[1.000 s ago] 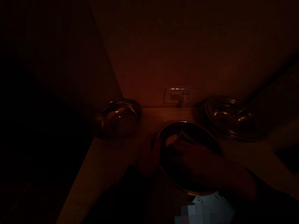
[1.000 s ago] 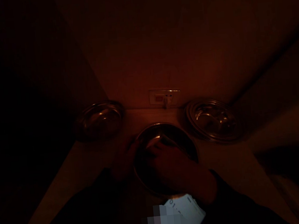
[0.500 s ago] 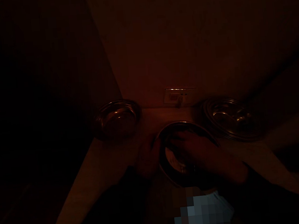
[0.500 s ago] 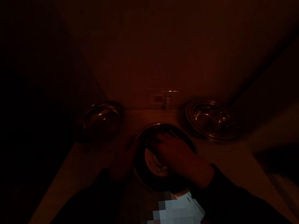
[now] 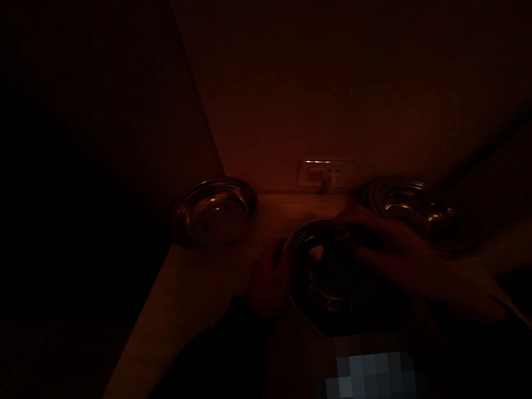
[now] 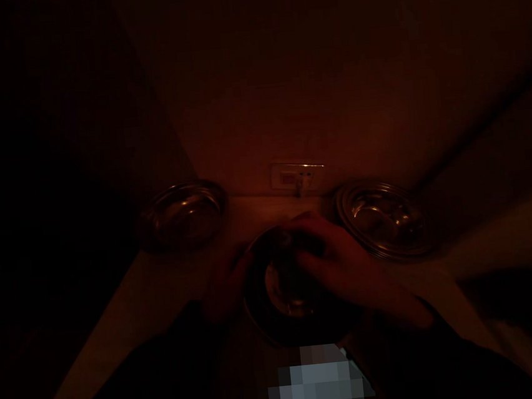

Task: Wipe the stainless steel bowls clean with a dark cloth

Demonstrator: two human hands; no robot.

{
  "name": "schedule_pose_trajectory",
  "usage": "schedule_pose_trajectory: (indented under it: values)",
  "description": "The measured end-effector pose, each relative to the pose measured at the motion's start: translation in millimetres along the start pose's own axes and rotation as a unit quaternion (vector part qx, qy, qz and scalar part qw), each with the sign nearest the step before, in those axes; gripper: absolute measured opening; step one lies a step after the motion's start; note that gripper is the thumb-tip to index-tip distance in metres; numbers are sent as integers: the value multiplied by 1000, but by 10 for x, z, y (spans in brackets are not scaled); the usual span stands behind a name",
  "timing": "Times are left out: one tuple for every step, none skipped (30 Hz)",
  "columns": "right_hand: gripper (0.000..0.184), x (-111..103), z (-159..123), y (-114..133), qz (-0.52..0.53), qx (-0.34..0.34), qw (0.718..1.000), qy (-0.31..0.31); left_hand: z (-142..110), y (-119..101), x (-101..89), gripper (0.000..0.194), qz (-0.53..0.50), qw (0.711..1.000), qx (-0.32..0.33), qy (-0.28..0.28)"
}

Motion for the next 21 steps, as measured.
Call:
schedule_pose_trajectory:
  values:
    - [29,-6,-5,-6,26,15,999,-24,-1,5,3,33,-4,1000,3,0]
    - [27,-6,-15,-29,44,32,997,-47,-1,11,5,33,-3,1000,4,-2]
    - [26,0,-30,-67,51,49,996,-61,-2,17,7,32,4,1000,2,-5]
    - [26,9,-50,-117,49,62,995,-69,-3,23,7,32,14,1000,-1,-10]
    - [25,18,-74,-171,36,68,995,-68,-3,27,7,32,23,1000,-3,-15]
    - [25,27,-103,-224,13,68,996,-62,-4,30,8,32,30,999,-4,-15]
    - [24,33,-133,-269,-23,58,997,-54,-4,32,8,33,34,999,-6,-16]
    - [25,40,-164,-305,-64,42,996,-40,-3,34,8,33,36,999,-6,-17]
    - [28,48,-192,-330,-109,24,994,-22,-3,35,8,33,37,999,-3,-16]
    - [31,60,-216,-344,-154,6,988,-2,-1,35,9,34,35,999,-1,-14]
    - [36,75,-236,-351,-198,-11,980,20,1,36,11,34,32,999,-1,-13]
    - [41,95,-250,-353,-241,-28,969,44,3,37,12,34,29,999,-1,-13]
    - [45,119,-259,-351,-281,-45,956,70,5,35,13,33,26,1000,2,-14]
    - [47,146,-266,-349,-317,-64,941,97,7,33,15,33,23,1000,4,-13]
    - [47,173,-271,-345,-346,-83,926,124,9,30,17,33,20,1000,5,-13]
    - [46,198,-277,-339,-364,-98,914,153,9,27,18,34,22,1000,4,-12]
    - [45,219,-283,-329,-370,-108,905,180,9,24,19,34,27,1000,1,-12]
    - [44,232,-290,-313,-365,-113,902,201,8,21,19,34,33,999,-2,-14]
    - [45,239,-297,-289,-352,-111,904,215,6,18,18,34,39,999,-6,-14]
    - [46,240,-303,-258,-335,-106,909,225,3,15,17,34,43,999,-6,-15]
    - [47,239,-307,-223,-316,-98,915,231,0,13,15,34,44,999,-2,-18]
Point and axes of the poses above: each hand's wrist, its own z-axis towards the middle knuckle, its own x-axis out of the palm, y = z × x, the point moved 1 cm from there along z, towards the middle knuckle, and after that the axes turned 12 degrees about z, right-handed, at the moved point
